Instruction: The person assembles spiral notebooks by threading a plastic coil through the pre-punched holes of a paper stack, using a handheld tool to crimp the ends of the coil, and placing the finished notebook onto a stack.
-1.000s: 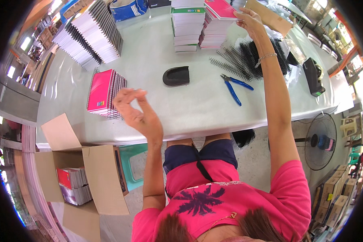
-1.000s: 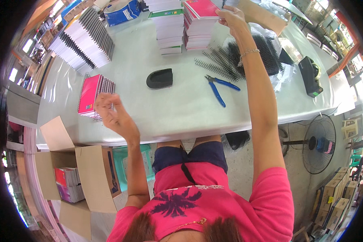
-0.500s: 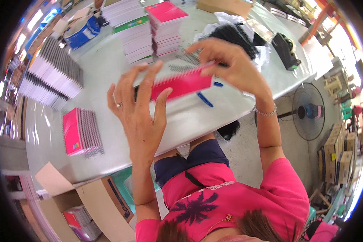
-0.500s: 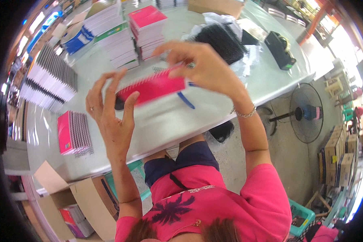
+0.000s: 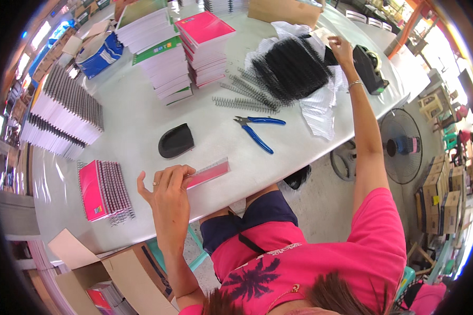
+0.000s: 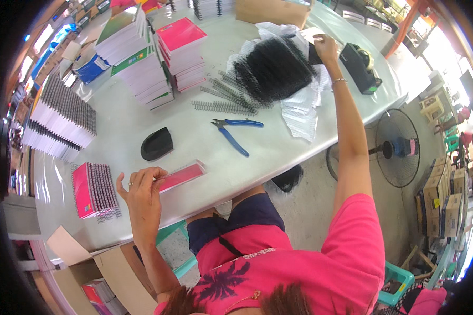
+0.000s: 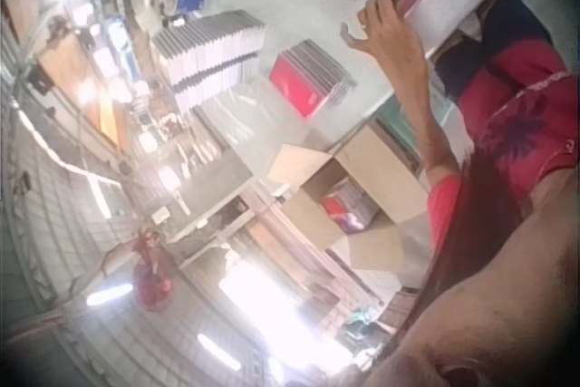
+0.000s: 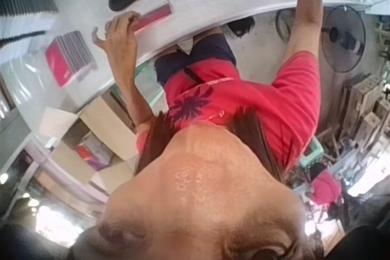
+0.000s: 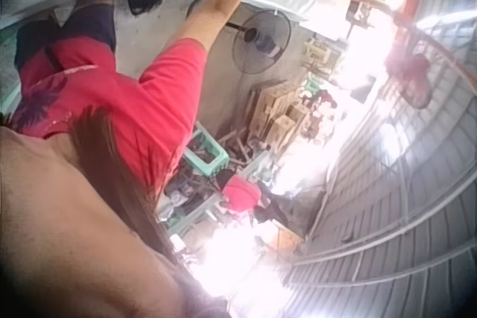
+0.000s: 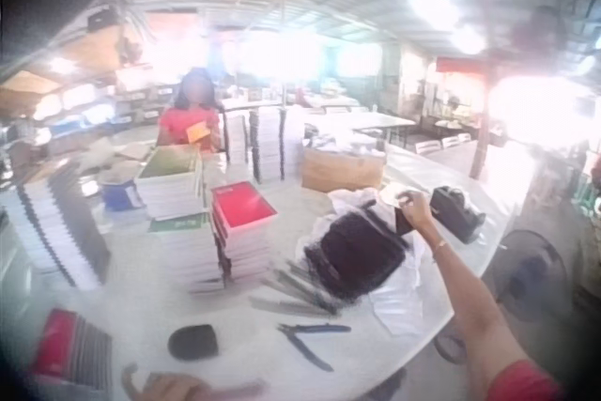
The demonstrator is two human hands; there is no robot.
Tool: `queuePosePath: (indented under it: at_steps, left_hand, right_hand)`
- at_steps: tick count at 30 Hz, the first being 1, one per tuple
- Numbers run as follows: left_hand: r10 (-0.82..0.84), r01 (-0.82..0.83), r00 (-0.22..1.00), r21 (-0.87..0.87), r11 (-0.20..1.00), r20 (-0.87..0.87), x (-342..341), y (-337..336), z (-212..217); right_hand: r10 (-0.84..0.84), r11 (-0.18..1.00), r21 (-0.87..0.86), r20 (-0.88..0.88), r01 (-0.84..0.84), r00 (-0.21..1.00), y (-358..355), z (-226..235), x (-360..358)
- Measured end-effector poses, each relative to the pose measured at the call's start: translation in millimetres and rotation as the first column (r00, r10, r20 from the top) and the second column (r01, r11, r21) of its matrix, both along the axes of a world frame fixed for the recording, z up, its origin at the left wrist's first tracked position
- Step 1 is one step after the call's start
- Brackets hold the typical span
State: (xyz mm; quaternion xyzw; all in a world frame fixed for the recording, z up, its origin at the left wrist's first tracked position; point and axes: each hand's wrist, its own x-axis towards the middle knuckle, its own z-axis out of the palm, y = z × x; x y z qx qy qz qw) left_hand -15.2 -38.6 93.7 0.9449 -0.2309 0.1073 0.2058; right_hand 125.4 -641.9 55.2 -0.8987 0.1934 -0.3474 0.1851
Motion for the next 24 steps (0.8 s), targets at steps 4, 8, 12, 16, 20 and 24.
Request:
queuePosePath:
  at_steps: [4,8,12,16,20,24]
  left_hand:
    - [-0.08,0.085,0.994,-0.062,0.994,0.071,4.2,-8.5,-13.5]
    - [0.041,-0.041,0.999,0.032,0.999,-0.016,-2.2,8.7,-20.4]
    - [0.007,-0.005,0.998,0.034,0.999,-0.063,-0.8,-2.0,-26.7]
    - [0.018,-0.025,0.998,0.1,0.995,0.068,-6.3,-11.1,-34.0]
    - [0.085,-0.102,0.99,0.15,0.983,0.114,-8.1,-12.4,-51.6]
    - [0.12,-0.113,0.987,-0.066,0.991,0.103,-8.8,-38.3,-52.5]
  right_hand:
    - [0.11,0.993,0.08,-0.271,-0.092,0.956,-80.9,-15.1,-10.9]
    - [0.209,0.977,0.016,-0.283,-0.213,0.936,23.5,-46.7,32.1]
    - [0.094,0.992,-0.051,-0.301,-0.115,0.949,4.3,-29.9,20.1]
    - [0.157,0.98,-0.066,-0.312,-0.187,0.937,-10.9,-38.9,25.4]
    - [0.276,0.961,0.088,-0.395,-0.263,0.876,-24.4,-63.0,48.1]
    - [0.07,0.987,-0.109,-0.376,-0.119,0.924,-91.6,-50.6,40.3]
